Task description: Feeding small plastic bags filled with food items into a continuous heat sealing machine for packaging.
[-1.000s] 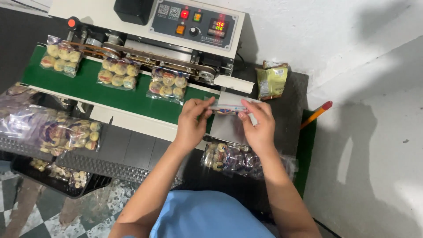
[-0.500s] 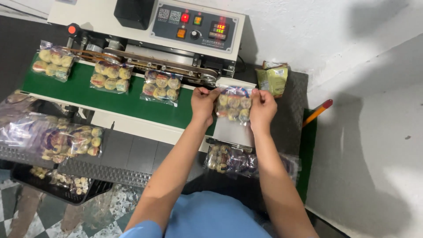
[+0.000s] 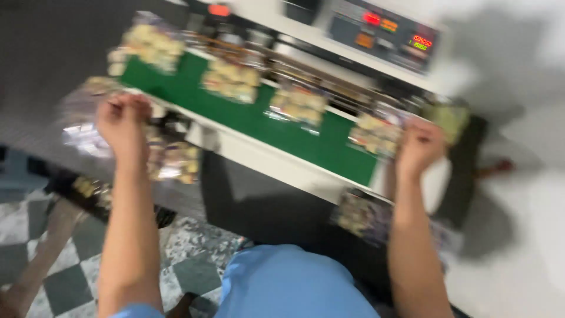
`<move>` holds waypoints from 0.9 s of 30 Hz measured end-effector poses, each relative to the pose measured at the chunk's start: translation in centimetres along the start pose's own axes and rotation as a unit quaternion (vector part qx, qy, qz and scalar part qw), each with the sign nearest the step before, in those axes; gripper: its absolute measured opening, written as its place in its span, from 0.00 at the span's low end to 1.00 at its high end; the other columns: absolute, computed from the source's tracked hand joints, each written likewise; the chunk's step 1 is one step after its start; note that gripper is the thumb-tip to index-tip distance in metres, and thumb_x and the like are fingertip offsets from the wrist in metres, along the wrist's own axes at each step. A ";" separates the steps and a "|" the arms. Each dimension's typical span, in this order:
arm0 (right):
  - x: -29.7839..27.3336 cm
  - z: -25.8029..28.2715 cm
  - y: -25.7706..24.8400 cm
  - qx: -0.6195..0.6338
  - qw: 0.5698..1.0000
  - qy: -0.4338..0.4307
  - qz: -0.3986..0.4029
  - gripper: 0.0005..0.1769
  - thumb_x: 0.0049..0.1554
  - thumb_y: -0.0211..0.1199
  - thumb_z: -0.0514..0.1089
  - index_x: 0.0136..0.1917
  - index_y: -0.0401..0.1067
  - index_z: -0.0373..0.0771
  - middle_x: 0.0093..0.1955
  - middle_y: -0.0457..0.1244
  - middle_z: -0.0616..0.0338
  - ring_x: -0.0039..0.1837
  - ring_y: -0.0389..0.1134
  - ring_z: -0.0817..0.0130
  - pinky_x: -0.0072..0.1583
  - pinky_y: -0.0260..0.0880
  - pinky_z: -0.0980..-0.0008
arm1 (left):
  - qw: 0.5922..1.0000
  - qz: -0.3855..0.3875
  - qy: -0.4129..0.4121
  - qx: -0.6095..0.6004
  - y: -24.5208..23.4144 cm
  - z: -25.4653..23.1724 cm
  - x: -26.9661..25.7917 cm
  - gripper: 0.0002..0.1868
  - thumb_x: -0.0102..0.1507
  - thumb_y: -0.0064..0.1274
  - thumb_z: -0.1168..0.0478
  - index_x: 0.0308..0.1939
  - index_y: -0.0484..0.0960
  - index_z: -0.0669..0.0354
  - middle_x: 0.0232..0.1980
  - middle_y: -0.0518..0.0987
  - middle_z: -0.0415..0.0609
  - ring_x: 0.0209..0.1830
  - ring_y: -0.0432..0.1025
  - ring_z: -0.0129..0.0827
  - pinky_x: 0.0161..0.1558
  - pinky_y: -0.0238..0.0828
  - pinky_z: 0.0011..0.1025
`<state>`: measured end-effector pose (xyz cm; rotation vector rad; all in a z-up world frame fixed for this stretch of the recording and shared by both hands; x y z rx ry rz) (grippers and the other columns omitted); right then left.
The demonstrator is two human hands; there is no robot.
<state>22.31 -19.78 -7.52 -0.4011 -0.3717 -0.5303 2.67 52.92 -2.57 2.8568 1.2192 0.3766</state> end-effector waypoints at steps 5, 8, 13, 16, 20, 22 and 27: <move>-0.5 3.1 -1.3 -0.278 0.929 -0.243 -0.031 0.16 0.71 0.73 0.42 0.42 0.72 0.38 0.41 0.65 0.50 0.45 0.64 0.51 0.48 0.59 0.52 | 0.829 -0.142 0.019 0.541 -26.7 9.9 14.5 0.03 0.67 0.60 0.55 0.39 0.85 0.46 0.37 0.85 0.43 0.37 0.80 0.46 0.42 0.73 0.45; -0.6 3.6 -1.5 -0.282 0.940 -0.190 -0.010 0.20 0.75 0.74 0.39 0.44 0.68 0.37 0.40 0.62 0.54 0.43 0.63 0.56 0.46 0.60 0.53 | 0.797 -0.045 -0.251 0.548 -30.6 14.2 15.6 0.39 0.74 0.50 0.28 0.58 0.73 0.65 0.59 0.76 0.69 0.57 0.71 0.70 0.53 0.68 0.65; -2.0 7.7 -0.7 -0.267 0.943 -0.199 -0.028 0.08 0.73 0.70 0.37 0.50 0.76 0.33 0.46 0.68 0.50 0.47 0.69 0.56 0.48 0.69 0.58 | 0.760 0.028 -0.420 0.496 -27.8 13.4 14.4 0.73 0.58 0.35 0.09 0.76 0.60 0.78 0.78 0.63 0.70 0.80 0.57 0.58 0.76 0.51 0.46; -2.2 8.3 -0.5 -0.235 0.954 -0.184 -0.028 0.08 0.73 0.67 0.34 0.50 0.73 0.33 0.48 0.69 0.51 0.51 0.72 0.57 0.53 0.72 0.60 | 0.753 0.030 -0.453 0.477 -25.9 11.2 14.6 0.69 0.57 0.42 0.10 0.73 0.68 0.74 0.75 0.67 0.67 0.75 0.63 0.60 0.71 0.59 0.50; -2.5 7.4 -1.1 -0.215 0.962 -0.164 -0.049 0.12 0.71 0.68 0.31 0.48 0.68 0.36 0.48 0.69 0.53 0.51 0.72 0.58 0.54 0.74 0.60 | 0.753 0.051 -0.478 0.448 -23.1 9.3 14.8 0.51 0.54 0.67 0.23 0.58 0.80 0.66 0.61 0.80 0.55 0.57 0.76 0.52 0.55 0.69 0.50; -2.5 7.1 -1.0 -0.209 0.961 -0.173 -0.045 0.12 0.72 0.68 0.31 0.48 0.67 0.35 0.47 0.67 0.52 0.50 0.70 0.58 0.54 0.73 0.59 | 0.730 0.052 -0.468 0.495 -24.6 11.5 15.8 0.46 0.57 0.64 0.24 0.56 0.82 0.63 0.60 0.81 0.54 0.58 0.77 0.53 0.56 0.70 0.49; -2.9 7.7 -0.6 -0.177 0.965 -0.193 -0.027 0.12 0.73 0.64 0.28 0.49 0.65 0.34 0.48 0.66 0.48 0.51 0.71 0.56 0.54 0.72 0.59 | 0.719 0.063 -0.421 0.550 -26.2 13.9 17.5 0.29 0.65 0.62 0.37 0.39 0.80 0.64 0.40 0.83 0.55 0.36 0.79 0.52 0.37 0.74 0.49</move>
Point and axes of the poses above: each hand's wrist, its own x-axis towards the middle knuckle, its own y-axis out of the palm, z = x × y, the point moved 9 cm from there along x, towards the middle knuckle
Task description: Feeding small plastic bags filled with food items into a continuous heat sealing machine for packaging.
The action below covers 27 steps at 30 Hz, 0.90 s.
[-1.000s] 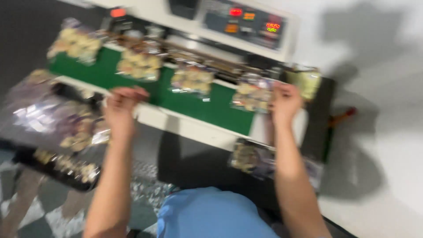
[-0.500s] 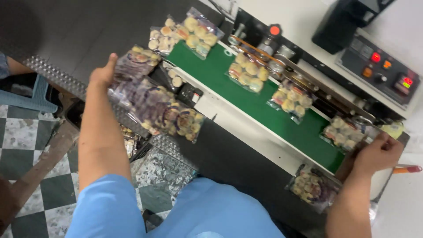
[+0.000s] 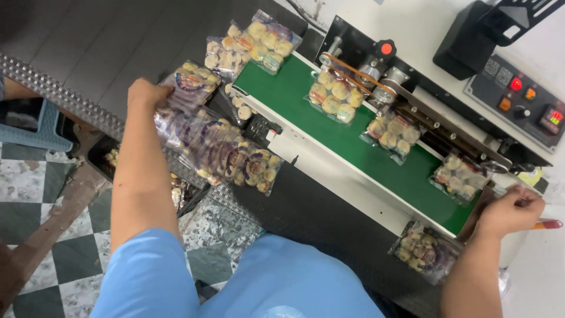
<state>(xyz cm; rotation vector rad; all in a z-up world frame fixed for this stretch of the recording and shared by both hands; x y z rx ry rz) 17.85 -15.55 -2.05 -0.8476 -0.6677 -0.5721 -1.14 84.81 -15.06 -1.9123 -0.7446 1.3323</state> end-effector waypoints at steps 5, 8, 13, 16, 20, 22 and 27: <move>-0.1 0.0 0.0 0.021 1.000 0.014 0.007 0.10 0.73 0.62 0.28 0.50 0.65 0.33 0.48 0.65 0.48 0.50 0.70 0.57 0.53 0.73 0.60 | 0.985 0.091 0.143 0.044 -3.0 -4.2 -9.8 0.32 0.73 0.44 0.46 0.81 0.60 0.42 0.78 0.65 0.62 0.69 0.67 0.59 0.65 0.64 0.54; -0.1 -0.6 -0.2 -0.021 1.000 0.015 0.002 0.13 0.73 0.65 0.28 0.48 0.65 0.35 0.45 0.62 0.52 0.48 0.65 0.59 0.53 0.70 0.59 | 0.977 0.149 0.149 -0.017 -3.9 -3.5 -12.6 0.41 0.67 0.54 0.45 0.83 0.57 0.38 0.81 0.63 0.53 0.77 0.61 0.52 0.74 0.57 0.53; 0.1 0.0 -0.2 0.005 1.000 -0.008 -0.007 0.12 0.69 0.64 0.25 0.47 0.65 0.34 0.45 0.64 0.51 0.47 0.68 0.58 0.51 0.70 0.60 | 0.970 0.148 0.193 -0.028 -0.8 0.0 -5.9 0.43 0.59 0.57 0.63 0.80 0.66 0.39 0.72 0.66 0.60 0.66 0.69 0.50 0.57 0.63 0.45; 0.3 -0.2 0.0 0.001 1.000 -0.006 -0.004 0.14 0.69 0.64 0.25 0.46 0.63 0.35 0.45 0.62 0.52 0.47 0.66 0.58 0.51 0.70 0.60 | 0.947 0.011 0.309 0.089 -0.4 -1.6 -6.6 0.49 0.54 0.68 0.51 0.80 0.67 0.35 0.75 0.55 0.68 0.73 0.58 0.64 0.68 0.56 0.59; 0.0 -0.6 -0.1 -0.008 0.996 0.085 0.002 0.13 0.69 0.65 0.30 0.48 0.63 0.40 0.43 0.62 0.58 0.43 0.62 0.66 0.48 0.67 0.65 | 0.848 -0.144 0.490 0.143 2.4 -4.0 -5.8 0.35 0.54 0.68 0.63 0.66 0.84 0.32 0.82 0.63 0.59 0.79 0.55 0.60 0.69 0.45 0.74; 0.1 -0.5 -0.1 -0.034 0.997 0.073 -0.001 0.13 0.69 0.66 0.30 0.48 0.64 0.40 0.43 0.62 0.59 0.43 0.62 0.66 0.48 0.66 0.65 | 0.859 -0.113 0.477 0.146 3.5 -4.6 -4.6 0.28 0.59 0.66 0.57 0.64 0.85 0.34 0.77 0.70 0.53 0.79 0.57 0.58 0.70 0.44 0.73; 0.0 -1.2 -0.1 -0.065 0.997 0.051 0.004 0.13 0.70 0.67 0.29 0.49 0.65 0.40 0.41 0.61 0.59 0.40 0.60 0.69 0.44 0.63 0.65 | 0.830 -0.120 0.506 0.204 4.8 -6.0 -1.0 0.19 0.61 0.61 0.56 0.55 0.92 0.35 0.55 0.88 0.44 0.49 0.82 0.51 0.49 0.76 0.46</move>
Point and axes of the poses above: each hand's wrist, its own x-axis towards the middle knuckle, its own y-axis out of the palm, z = x × y, the point moved 9 cm from there along x, towards the middle knuckle
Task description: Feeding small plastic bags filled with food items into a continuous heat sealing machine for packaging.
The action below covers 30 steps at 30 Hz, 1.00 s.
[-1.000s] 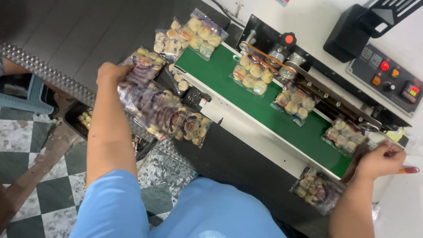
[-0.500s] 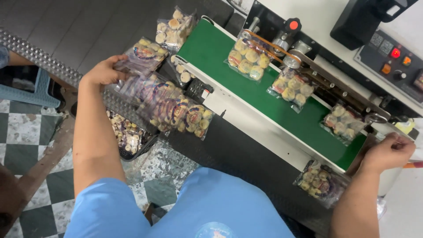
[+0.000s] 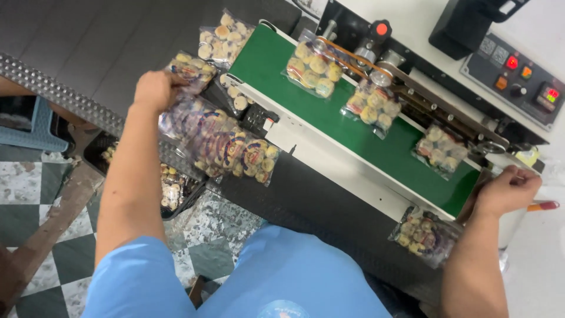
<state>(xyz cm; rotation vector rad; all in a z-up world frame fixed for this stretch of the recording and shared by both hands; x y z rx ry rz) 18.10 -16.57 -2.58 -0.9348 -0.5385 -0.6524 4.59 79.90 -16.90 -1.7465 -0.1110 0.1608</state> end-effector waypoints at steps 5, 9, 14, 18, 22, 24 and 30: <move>0.1 -0.1 0.0 -0.025 1.000 -0.002 -0.003 0.10 0.65 0.66 0.32 0.48 0.66 0.41 0.40 0.61 0.61 0.40 0.60 0.68 0.45 0.65 0.64 | 0.998 -0.001 -0.052 0.040 -3.8 -0.7 0.8 0.24 0.66 0.48 0.60 0.62 0.88 0.28 0.52 0.85 0.58 0.44 0.79 0.64 0.42 0.75 0.56; 0.0 -0.6 -0.1 -0.051 0.999 -0.015 0.004 0.13 0.67 0.67 0.32 0.47 0.64 0.41 0.39 0.60 0.61 0.39 0.62 0.66 0.43 0.63 0.61 | 0.993 -0.068 -0.092 0.041 -8.9 -1.6 1.6 0.21 0.53 0.62 0.60 0.50 0.92 0.35 0.42 0.88 0.56 0.40 0.82 0.62 0.38 0.78 0.54; -0.4 -0.6 0.2 -0.056 0.996 -0.075 -0.002 0.13 0.72 0.72 0.32 0.48 0.69 0.37 0.39 0.61 0.57 0.39 0.62 0.65 0.41 0.62 0.62 | 0.996 -0.026 -0.010 0.080 -18.5 -13.1 -2.6 0.23 0.56 0.55 0.73 0.49 0.92 0.45 0.43 0.88 0.44 0.37 0.81 0.41 0.32 0.82 0.43; -0.6 -0.5 0.3 -0.019 0.997 -0.072 0.009 0.11 0.70 0.69 0.32 0.49 0.68 0.38 0.39 0.64 0.55 0.40 0.65 0.63 0.42 0.65 0.61 | 0.999 0.025 -0.001 0.030 -22.8 -24.3 -7.9 0.20 0.56 0.53 0.68 0.48 0.91 0.45 0.41 0.88 0.46 0.38 0.81 0.42 0.40 0.78 0.47; -0.4 -1.5 0.9 0.021 0.999 -0.024 0.017 0.10 0.65 0.71 0.33 0.47 0.70 0.40 0.40 0.65 0.59 0.41 0.66 0.66 0.45 0.68 0.63 | 0.966 0.100 0.040 -0.233 -16.5 -33.2 -10.5 0.19 0.60 0.46 0.75 0.45 0.88 0.51 0.41 0.89 0.44 0.38 0.84 0.31 0.36 0.78 0.29; -0.5 -2.7 1.6 0.050 0.998 -0.014 0.024 0.10 0.64 0.69 0.33 0.47 0.68 0.40 0.40 0.66 0.59 0.42 0.66 0.67 0.46 0.67 0.64 | 0.957 0.093 0.091 -0.261 -10.8 -36.9 -10.7 0.09 0.61 0.53 0.69 0.36 0.87 0.51 0.37 0.89 0.41 0.36 0.81 0.32 0.46 0.74 0.36; -0.7 -1.5 1.3 0.079 0.994 -0.053 0.055 0.08 0.61 0.64 0.31 0.42 0.71 0.41 0.40 0.62 0.58 0.45 0.62 0.60 0.49 0.61 0.58 | 0.981 0.082 0.006 -0.175 3.1 -50.6 -13.0 0.09 0.63 0.47 0.61 0.36 0.81 0.60 0.38 0.82 0.63 0.38 0.76 0.67 0.37 0.70 0.60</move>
Point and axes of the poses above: each hand's wrist, its own x-axis towards the middle knuckle, its own y-axis out of the palm, z = x × y, the point moved 9 cm from there along x, towards the middle knuckle
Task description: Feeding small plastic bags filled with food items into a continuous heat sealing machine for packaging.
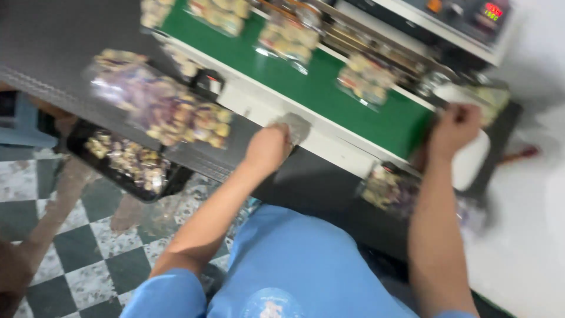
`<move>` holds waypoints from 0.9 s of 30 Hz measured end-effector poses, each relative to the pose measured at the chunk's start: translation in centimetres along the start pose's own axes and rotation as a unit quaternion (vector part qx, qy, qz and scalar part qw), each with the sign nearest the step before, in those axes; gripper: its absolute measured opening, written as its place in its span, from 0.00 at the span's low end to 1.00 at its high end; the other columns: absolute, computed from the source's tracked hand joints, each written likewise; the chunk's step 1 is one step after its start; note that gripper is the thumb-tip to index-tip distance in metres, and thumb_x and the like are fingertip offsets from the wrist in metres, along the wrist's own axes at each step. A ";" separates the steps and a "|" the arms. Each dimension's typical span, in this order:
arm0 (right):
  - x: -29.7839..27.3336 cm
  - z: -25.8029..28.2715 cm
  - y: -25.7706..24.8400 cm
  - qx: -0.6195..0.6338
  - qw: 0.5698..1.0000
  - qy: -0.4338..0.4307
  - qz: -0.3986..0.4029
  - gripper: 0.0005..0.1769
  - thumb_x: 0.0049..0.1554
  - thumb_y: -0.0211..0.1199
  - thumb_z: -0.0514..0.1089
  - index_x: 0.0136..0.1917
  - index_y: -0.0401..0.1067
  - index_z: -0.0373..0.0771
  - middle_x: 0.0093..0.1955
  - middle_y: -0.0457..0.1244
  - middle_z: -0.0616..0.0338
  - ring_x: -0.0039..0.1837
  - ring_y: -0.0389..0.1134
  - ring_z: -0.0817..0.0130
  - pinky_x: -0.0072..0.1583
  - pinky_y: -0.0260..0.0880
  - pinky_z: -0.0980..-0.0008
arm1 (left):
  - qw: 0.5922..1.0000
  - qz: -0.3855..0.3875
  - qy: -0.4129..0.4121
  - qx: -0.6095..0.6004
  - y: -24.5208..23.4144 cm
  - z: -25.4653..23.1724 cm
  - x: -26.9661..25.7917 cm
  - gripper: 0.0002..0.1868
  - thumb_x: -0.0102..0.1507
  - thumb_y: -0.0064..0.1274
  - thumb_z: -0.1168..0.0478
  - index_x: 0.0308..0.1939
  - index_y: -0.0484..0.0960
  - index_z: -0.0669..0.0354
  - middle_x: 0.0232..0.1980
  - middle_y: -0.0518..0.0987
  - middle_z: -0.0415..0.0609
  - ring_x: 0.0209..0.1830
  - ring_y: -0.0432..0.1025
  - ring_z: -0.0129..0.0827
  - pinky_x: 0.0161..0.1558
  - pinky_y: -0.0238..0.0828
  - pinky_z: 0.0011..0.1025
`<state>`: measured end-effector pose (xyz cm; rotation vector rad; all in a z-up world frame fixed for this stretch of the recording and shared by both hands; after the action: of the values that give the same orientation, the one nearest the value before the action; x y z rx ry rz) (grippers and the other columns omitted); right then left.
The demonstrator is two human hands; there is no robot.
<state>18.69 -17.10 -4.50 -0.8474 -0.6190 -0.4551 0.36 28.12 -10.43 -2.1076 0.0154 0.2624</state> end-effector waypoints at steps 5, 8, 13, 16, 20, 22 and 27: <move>0.3 1.7 -0.4 0.037 0.998 0.050 -0.004 0.08 0.57 0.68 0.34 0.43 0.80 0.49 0.33 0.67 0.63 0.37 0.70 0.61 0.45 0.71 0.68 | 0.989 -0.012 -0.056 -0.134 11.7 -4.5 0.9 0.09 0.64 0.55 0.59 0.43 0.80 0.60 0.39 0.84 0.61 0.45 0.81 0.62 0.50 0.79 0.56; 0.2 1.8 0.2 0.080 0.995 0.059 0.012 0.08 0.57 0.73 0.36 0.42 0.78 0.49 0.32 0.66 0.64 0.36 0.68 0.67 0.43 0.69 0.70 | 0.962 -0.065 -0.072 -0.256 13.4 -4.7 0.6 0.11 0.62 0.59 0.58 0.46 0.81 0.55 0.40 0.87 0.56 0.49 0.81 0.59 0.58 0.74 0.55; 0.4 2.2 -0.2 0.119 0.991 0.062 0.026 0.07 0.57 0.74 0.35 0.43 0.78 0.46 0.32 0.68 0.62 0.35 0.68 0.67 0.42 0.69 0.71 | 0.967 -0.121 0.007 -0.223 7.2 -4.7 0.0 0.16 0.64 0.64 0.47 0.47 0.83 0.51 0.45 0.86 0.56 0.54 0.78 0.60 0.69 0.51 0.56; 0.5 2.7 -0.5 0.134 0.988 0.068 0.045 0.07 0.57 0.73 0.35 0.43 0.77 0.45 0.33 0.67 0.63 0.36 0.67 0.68 0.44 0.69 0.72 | 0.994 -0.089 0.025 -0.057 7.4 -4.4 0.8 0.19 0.63 0.64 0.49 0.55 0.81 0.48 0.56 0.82 0.54 0.60 0.74 0.57 0.65 0.63 0.58; 0.7 4.0 -1.0 0.129 0.986 0.075 0.073 0.07 0.59 0.72 0.35 0.43 0.77 0.45 0.33 0.66 0.65 0.37 0.66 0.67 0.46 0.69 0.72 | 0.997 0.044 0.013 0.055 11.3 -1.3 2.8 0.30 0.61 0.63 0.46 0.66 0.77 0.42 0.66 0.76 0.46 0.71 0.68 0.50 0.71 0.58 0.62; 0.7 4.6 -1.5 0.136 0.984 0.081 0.076 0.07 0.59 0.72 0.34 0.43 0.77 0.44 0.34 0.66 0.64 0.38 0.66 0.68 0.47 0.69 0.71 | 0.997 0.038 -0.002 0.068 10.6 0.4 3.4 0.26 0.61 0.64 0.45 0.62 0.80 0.42 0.61 0.77 0.43 0.67 0.69 0.47 0.69 0.61 0.58; -2.0 10.2 -5.9 0.156 0.978 0.099 0.100 0.07 0.61 0.65 0.30 0.43 0.71 0.36 0.37 0.62 0.48 0.43 0.65 0.51 0.53 0.67 0.56 | 0.991 0.048 -0.001 -0.122 5.5 1.9 1.5 0.09 0.61 0.58 0.55 0.42 0.84 0.51 0.40 0.84 0.57 0.50 0.77 0.64 0.54 0.70 0.58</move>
<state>10.41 -12.08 2.55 -0.5504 -0.4028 -0.2472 0.87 27.02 -16.30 -2.3543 0.0888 0.3377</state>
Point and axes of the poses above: each hand's wrist, its own x-axis towards the middle knuckle, its own y-axis out of the palm, z = x × y, the point moved 9 cm from there along x, towards the middle knuckle
